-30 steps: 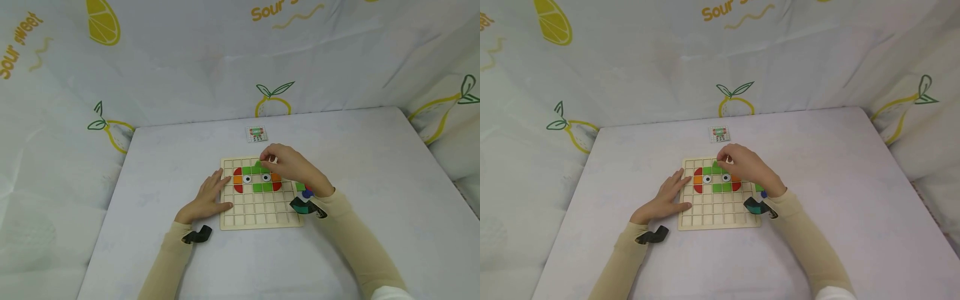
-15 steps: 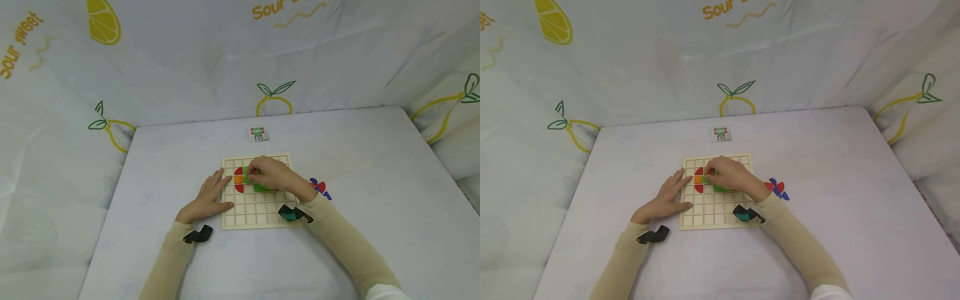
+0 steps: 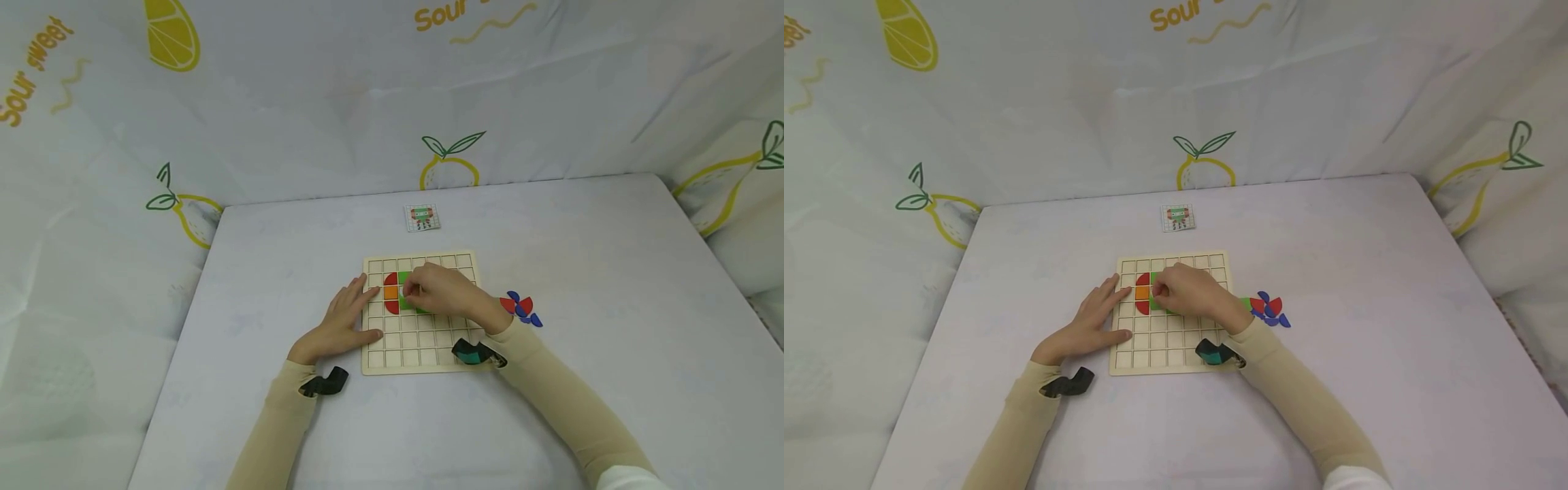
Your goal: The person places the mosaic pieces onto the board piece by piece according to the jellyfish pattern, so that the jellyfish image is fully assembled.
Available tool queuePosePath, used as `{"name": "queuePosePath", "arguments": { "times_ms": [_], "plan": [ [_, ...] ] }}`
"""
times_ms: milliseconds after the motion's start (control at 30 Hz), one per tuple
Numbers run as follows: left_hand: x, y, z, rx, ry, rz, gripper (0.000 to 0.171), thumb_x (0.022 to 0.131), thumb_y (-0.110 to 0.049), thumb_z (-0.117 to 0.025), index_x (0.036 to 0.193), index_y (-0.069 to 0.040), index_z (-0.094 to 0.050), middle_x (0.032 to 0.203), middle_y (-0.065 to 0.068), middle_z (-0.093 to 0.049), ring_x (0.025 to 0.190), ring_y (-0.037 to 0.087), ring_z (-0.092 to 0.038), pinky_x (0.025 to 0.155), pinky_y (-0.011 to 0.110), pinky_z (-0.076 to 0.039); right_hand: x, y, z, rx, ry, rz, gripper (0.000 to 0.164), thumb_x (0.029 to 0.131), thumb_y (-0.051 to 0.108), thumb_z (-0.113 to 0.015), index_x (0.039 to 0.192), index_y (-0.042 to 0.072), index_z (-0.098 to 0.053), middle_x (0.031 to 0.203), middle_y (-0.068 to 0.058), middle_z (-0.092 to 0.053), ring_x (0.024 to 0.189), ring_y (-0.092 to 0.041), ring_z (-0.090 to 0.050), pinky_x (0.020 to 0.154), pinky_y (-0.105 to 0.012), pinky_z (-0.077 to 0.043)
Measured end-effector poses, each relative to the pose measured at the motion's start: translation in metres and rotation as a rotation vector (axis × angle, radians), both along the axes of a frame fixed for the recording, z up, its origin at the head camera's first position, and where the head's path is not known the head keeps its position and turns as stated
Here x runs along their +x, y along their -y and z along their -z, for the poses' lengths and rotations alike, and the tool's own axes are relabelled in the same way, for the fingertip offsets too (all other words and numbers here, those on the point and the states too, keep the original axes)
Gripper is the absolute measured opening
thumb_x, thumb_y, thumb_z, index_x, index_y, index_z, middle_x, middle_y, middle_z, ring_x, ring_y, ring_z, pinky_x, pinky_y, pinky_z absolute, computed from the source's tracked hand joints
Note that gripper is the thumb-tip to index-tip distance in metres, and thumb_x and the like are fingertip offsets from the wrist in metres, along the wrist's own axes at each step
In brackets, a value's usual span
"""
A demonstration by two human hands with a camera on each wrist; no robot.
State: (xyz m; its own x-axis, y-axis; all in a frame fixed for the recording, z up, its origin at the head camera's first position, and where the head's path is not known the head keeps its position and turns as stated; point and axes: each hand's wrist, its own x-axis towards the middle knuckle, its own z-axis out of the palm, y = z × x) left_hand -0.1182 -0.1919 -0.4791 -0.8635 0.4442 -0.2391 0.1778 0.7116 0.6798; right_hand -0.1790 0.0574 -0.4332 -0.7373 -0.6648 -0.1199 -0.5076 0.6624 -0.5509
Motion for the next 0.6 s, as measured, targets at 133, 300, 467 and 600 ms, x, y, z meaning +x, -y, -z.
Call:
{"name": "queuePosePath", "arguments": {
  "times_ms": [133,300,467,600],
  "plan": [
    [-0.0001,-0.0003,-0.0007,-0.005,0.004,0.000,0.087,0.091,-0.036,-0.069,0.163,-0.015,-0.023,0.173,0.005,0.008,0.160,0.026,0.011,0.128,0.054,0.005,-0.0001,-0.0004,0.0024,0.002,0.007,-0.006,0.008,0.095,0.023,-0.071,0.095,0.017,-0.075,0.089,0.004,-0.068,0.090,-0.016,-0.055,0.079,-0.032,-0.051],
    [-0.0007,-0.0001,-0.0017,-0.003,-0.006,0.005,0.088,0.091,-0.035,-0.069,0.162,-0.014,-0.023,0.173,0.006,0.007,0.160,0.027,0.010,0.129,0.054,0.004,-0.0007,0.0002,0.0058,0.034,-0.017,-0.003,0.008,0.095,0.023,-0.070,0.095,0.018,-0.077,0.090,0.005,-0.069,0.091,-0.016,-0.056,0.081,-0.033,-0.051],
    [-0.0008,-0.0001,-0.0017,-0.007,-0.009,0.007,0.088,0.091,-0.035,-0.069,0.162,-0.013,-0.023,0.173,0.007,0.006,0.160,0.027,0.009,0.129,0.054,0.004,-0.0003,0.0015,0.0086,0.062,-0.052,0.001,0.010,0.095,0.025,-0.071,0.096,0.018,-0.077,0.091,0.005,-0.069,0.090,-0.015,-0.056,0.079,-0.031,-0.051],
    [-0.0007,-0.0004,-0.0021,-0.008,-0.004,0.008,0.088,0.091,-0.035,-0.069,0.162,-0.013,-0.023,0.173,0.007,0.006,0.160,0.027,0.009,0.129,0.053,0.004,0.0006,0.0022,0.0099,0.077,-0.076,0.003,0.008,0.094,0.025,-0.072,0.094,0.019,-0.076,0.088,0.006,-0.067,0.088,-0.015,-0.054,0.076,-0.030,-0.049]
  ]
}}
